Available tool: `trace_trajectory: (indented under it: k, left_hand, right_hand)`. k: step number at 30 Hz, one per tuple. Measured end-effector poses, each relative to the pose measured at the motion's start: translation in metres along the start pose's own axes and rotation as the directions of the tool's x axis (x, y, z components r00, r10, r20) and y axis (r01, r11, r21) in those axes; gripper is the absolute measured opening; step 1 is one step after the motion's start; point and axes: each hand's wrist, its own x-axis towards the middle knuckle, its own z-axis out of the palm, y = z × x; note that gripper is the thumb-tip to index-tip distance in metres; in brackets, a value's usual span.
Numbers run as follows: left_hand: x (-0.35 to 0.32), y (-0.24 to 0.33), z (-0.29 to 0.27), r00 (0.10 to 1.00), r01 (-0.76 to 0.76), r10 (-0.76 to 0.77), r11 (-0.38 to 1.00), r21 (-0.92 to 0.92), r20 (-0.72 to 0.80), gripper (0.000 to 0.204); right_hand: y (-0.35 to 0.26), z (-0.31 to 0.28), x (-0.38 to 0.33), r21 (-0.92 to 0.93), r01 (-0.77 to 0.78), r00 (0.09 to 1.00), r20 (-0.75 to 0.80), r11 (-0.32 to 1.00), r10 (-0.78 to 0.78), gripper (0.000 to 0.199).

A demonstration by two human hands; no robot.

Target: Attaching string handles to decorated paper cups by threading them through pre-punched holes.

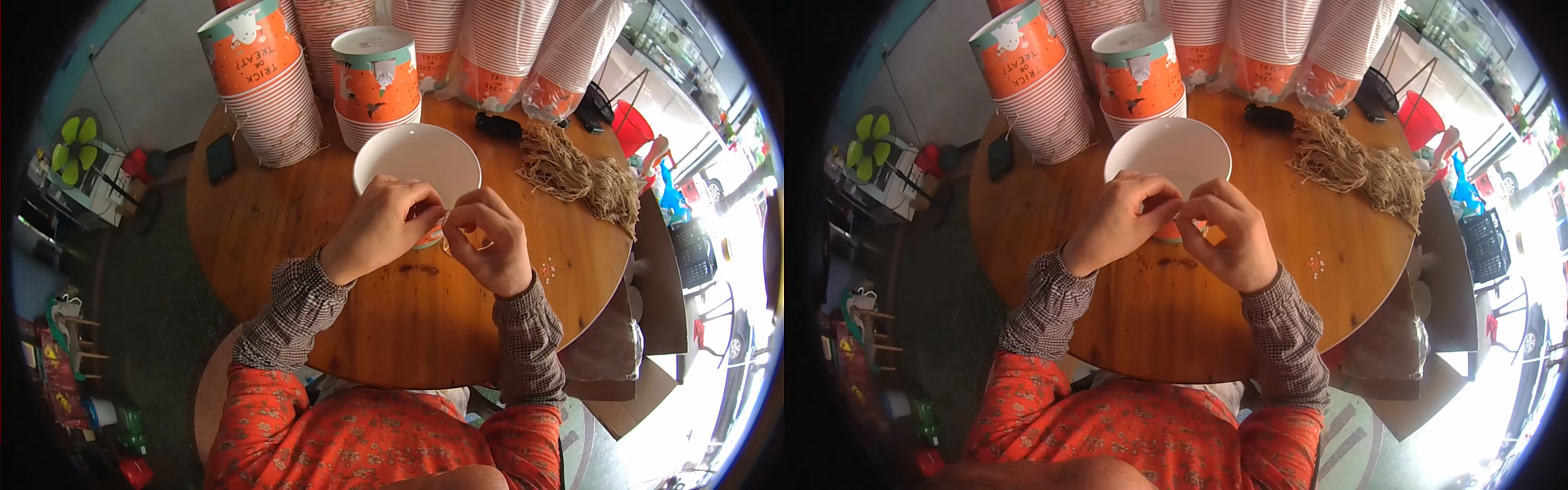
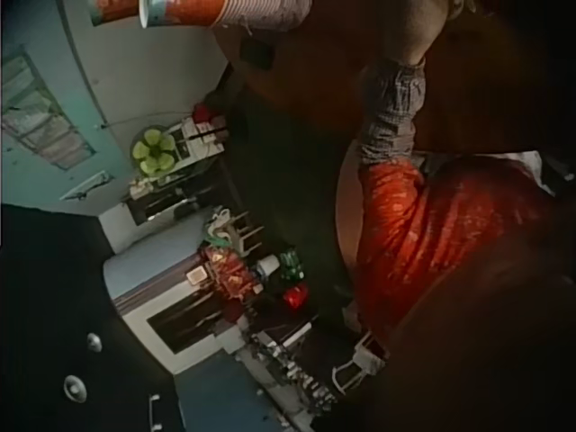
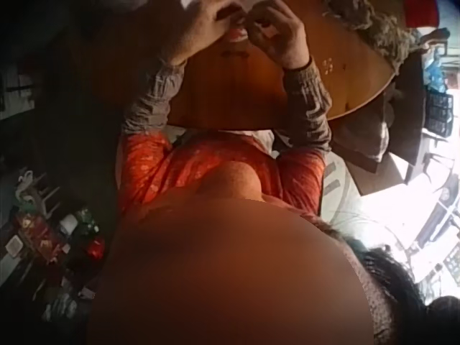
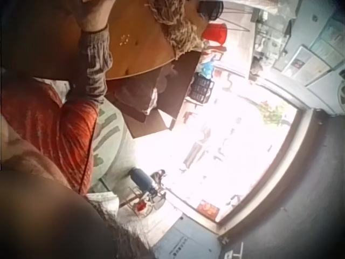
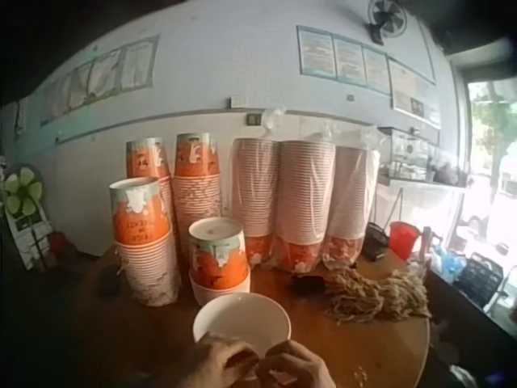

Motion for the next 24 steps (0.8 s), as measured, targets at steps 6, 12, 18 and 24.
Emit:
trace_trajectory:
  k: [6, 12, 18, 24]
  left_hand:
    - [0.011, -0.003, -0.017, 0.986, 0.111, -0.093, 0.985, -0.13, 0.139, 0.01]
    - [0.015, -0.031, -0.013, 0.933, 0.333, -0.244, 0.865, -0.374, 0.266, 0.014]
    - [0.012, -0.021, -0.016, 0.963, 0.259, -0.22, 0.913, -0.316, 0.155, 0.016]
    - [0.006, -0.012, -0.016, 0.967, 0.247, -0.211, 0.912, -0.329, 0.142, 0.016]
  right_hand:
    - [0.001, -0.025, 0.029, -0.088, -0.044, 0.998, -0.038, 0.995, 0.041, 0.01]
    - [0.008, -0.034, 0.039, -0.255, -0.106, 0.994, -0.001, 0.961, 0.11, 0.008]
    - [-0.005, -0.023, 0.046, -0.263, 0.007, 0.968, 0.244, 0.965, 0.06, 0.007]
    - [0.004, -0.002, 0.039, 0.065, -0.228, 0.971, 0.093, 0.971, 0.222, 0.006]
